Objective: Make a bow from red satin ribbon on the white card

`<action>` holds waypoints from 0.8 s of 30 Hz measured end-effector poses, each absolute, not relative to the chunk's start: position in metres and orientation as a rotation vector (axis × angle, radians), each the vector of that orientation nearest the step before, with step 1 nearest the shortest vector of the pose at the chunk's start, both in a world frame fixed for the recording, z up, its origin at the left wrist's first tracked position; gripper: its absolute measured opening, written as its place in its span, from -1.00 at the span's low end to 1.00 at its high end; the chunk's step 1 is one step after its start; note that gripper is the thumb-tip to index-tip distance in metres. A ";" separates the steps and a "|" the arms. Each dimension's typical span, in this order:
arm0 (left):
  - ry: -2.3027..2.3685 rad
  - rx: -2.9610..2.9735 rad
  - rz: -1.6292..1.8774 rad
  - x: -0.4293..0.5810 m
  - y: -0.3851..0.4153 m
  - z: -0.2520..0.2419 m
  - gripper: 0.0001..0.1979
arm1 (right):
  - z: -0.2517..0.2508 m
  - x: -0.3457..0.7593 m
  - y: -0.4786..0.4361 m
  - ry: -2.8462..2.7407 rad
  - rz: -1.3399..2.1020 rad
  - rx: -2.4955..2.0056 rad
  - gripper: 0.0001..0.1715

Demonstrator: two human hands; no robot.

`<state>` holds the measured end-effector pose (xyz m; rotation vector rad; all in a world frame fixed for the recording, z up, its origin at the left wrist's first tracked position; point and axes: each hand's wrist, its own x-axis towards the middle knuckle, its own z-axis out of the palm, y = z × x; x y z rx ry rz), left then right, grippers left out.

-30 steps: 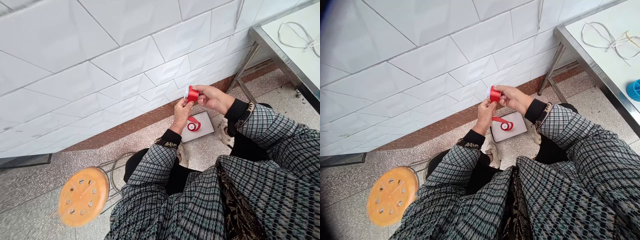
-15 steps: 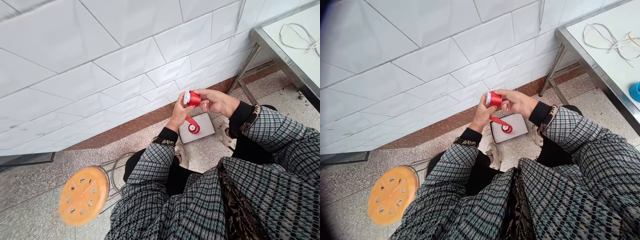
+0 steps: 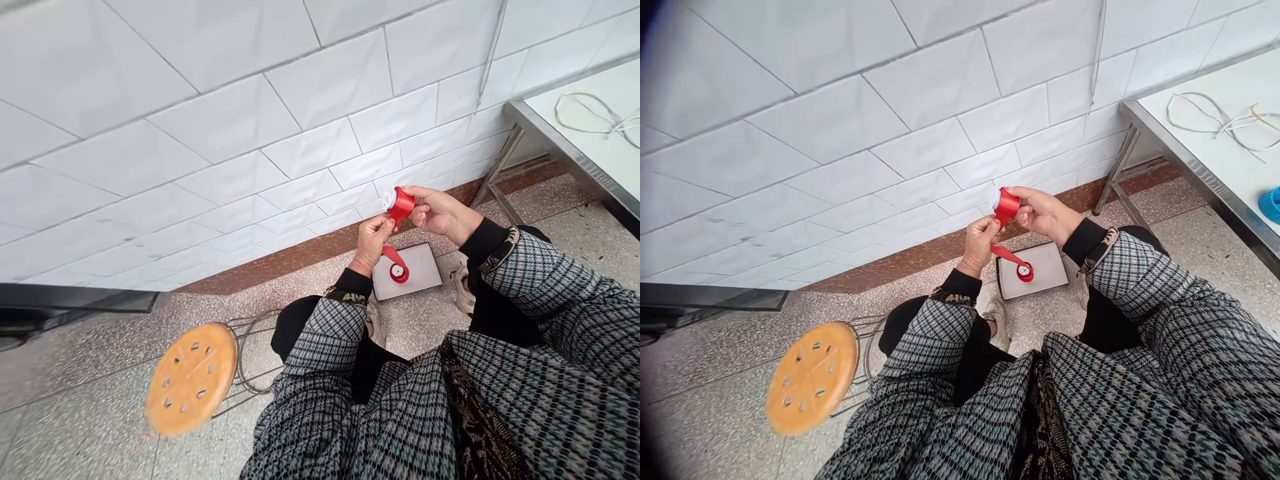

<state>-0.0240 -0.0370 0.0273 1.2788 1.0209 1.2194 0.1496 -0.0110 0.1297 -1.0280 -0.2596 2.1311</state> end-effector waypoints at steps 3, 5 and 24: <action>1.030 1.310 1.223 -0.027 -0.040 0.027 -0.41 | 0.132 0.148 -0.018 -0.225 2.179 -1.013 -0.78; 1.056 1.306 1.250 -0.028 -0.042 0.026 -0.43 | 0.133 0.146 -0.021 -0.211 2.197 -1.021 -0.76; 0.822 1.742 1.047 -0.067 -0.021 0.053 -0.25 | 0.124 0.143 -0.023 -0.208 2.433 -0.965 -0.88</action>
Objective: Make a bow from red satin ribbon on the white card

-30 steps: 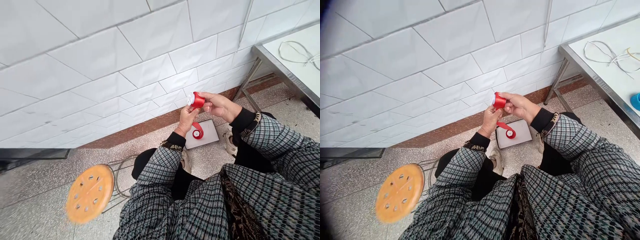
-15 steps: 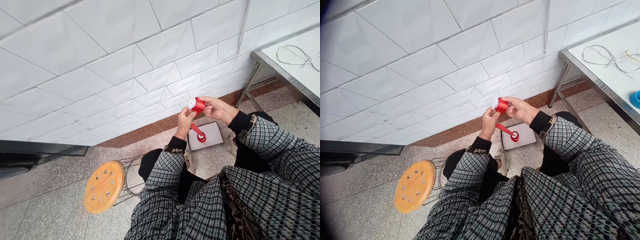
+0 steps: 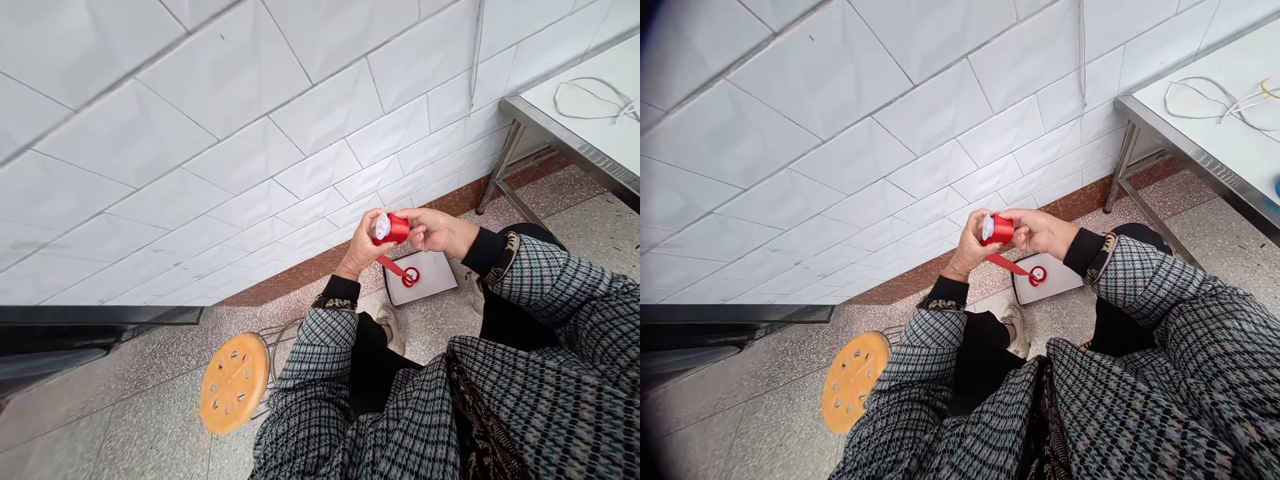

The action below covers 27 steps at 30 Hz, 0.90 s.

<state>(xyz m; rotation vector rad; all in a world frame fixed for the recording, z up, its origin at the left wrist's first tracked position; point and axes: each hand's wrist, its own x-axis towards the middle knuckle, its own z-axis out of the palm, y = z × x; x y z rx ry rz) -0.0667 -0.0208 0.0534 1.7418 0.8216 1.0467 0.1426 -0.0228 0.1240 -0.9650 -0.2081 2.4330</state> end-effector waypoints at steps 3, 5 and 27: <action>0.902 1.627 1.135 -0.062 -0.025 0.049 -0.25 | 0.122 0.142 -0.025 -0.257 2.418 -0.995 -0.87; 0.948 1.490 1.211 -0.057 -0.028 0.044 -0.23 | 0.121 0.139 -0.028 -0.350 2.329 -1.001 -0.86; 1.282 1.311 1.175 -0.025 -0.045 0.038 -0.68 | 0.100 0.120 -0.011 -0.244 1.919 -1.106 -0.73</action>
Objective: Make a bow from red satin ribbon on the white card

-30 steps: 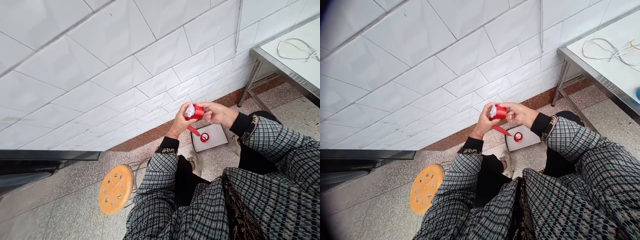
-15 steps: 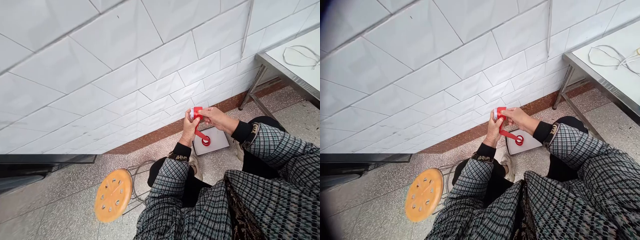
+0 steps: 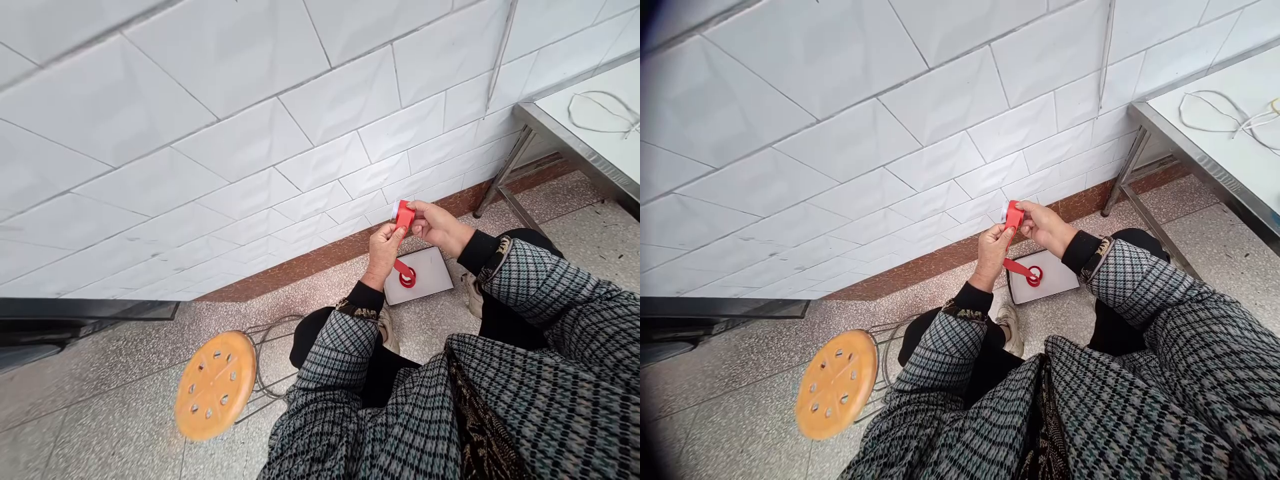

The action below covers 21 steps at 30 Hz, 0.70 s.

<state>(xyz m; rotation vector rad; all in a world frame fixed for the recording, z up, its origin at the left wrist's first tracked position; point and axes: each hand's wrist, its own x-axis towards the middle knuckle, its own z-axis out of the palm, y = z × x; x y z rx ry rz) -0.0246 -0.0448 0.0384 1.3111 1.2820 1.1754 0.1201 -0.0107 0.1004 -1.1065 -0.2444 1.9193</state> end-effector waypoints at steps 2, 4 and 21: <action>1.305 1.343 1.163 -0.025 -0.043 0.035 -0.70 | 0.102 0.122 -0.012 -0.230 1.947 -1.102 -0.72; 1.347 1.350 1.175 -0.025 -0.041 0.031 -0.74 | 0.103 0.124 -0.012 -0.203 1.973 -1.099 -0.72; 0.954 1.335 1.126 -0.036 -0.027 0.023 -0.18 | 0.111 0.150 -0.021 -0.234 2.281 -1.124 -0.81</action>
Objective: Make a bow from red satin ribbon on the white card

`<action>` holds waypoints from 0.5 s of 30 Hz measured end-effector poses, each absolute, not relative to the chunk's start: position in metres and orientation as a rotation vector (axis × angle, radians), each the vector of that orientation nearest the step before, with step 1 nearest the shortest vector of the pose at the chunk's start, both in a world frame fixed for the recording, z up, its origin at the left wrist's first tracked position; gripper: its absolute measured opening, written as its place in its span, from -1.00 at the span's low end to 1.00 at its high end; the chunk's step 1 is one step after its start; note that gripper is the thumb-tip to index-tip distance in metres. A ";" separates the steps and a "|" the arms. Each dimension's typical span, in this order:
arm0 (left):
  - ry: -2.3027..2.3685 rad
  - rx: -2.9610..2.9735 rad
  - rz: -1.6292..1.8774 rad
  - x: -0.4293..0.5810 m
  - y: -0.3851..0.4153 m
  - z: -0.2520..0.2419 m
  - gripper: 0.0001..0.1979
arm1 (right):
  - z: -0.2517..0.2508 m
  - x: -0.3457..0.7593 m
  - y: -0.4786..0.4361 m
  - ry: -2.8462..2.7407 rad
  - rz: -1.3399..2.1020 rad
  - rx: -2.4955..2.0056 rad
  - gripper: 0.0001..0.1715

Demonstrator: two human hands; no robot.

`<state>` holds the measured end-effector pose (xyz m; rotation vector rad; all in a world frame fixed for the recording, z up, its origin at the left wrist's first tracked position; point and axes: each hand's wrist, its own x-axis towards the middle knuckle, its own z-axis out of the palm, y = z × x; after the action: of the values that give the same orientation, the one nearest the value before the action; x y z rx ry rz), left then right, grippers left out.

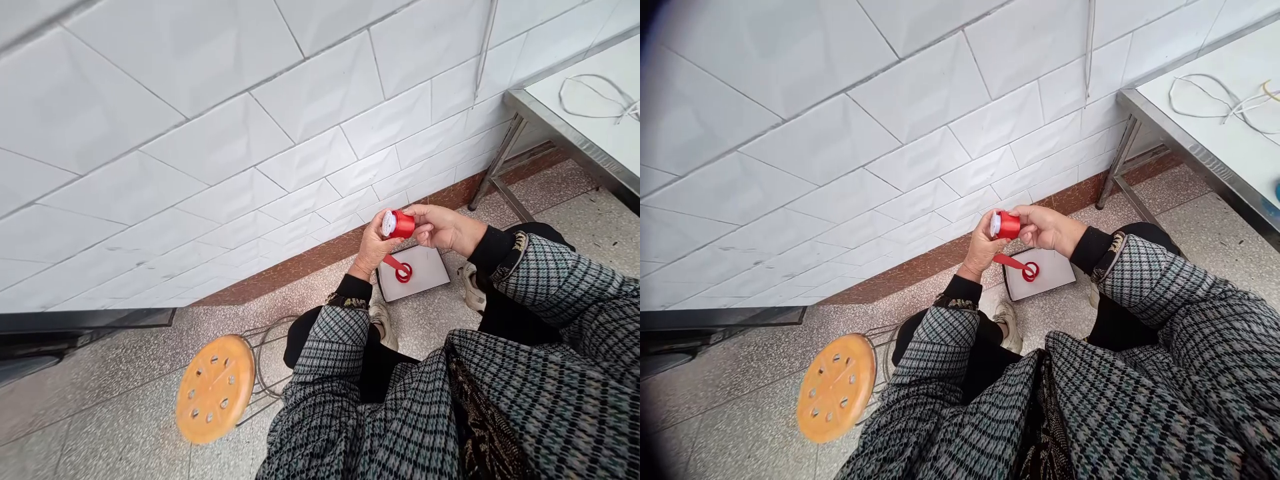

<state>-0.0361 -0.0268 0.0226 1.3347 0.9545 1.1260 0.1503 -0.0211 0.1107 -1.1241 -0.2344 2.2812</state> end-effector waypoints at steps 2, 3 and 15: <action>0.982 1.241 1.125 -0.033 -0.029 0.021 -0.18 | 0.108 0.148 -0.026 -0.286 2.240 -1.105 -0.84; 0.995 1.175 1.108 -0.031 -0.031 0.021 -0.19 | 0.105 0.145 -0.029 -0.335 2.205 -1.086 -0.85; 1.103 0.915 1.147 0.002 -0.049 0.014 -0.53 | 0.105 0.144 -0.012 -0.238 1.821 -1.080 -0.79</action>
<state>0.0024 -0.0492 0.0139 0.9148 1.1028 1.1465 0.1439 -0.0124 0.1054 -1.0805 -0.2377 1.8207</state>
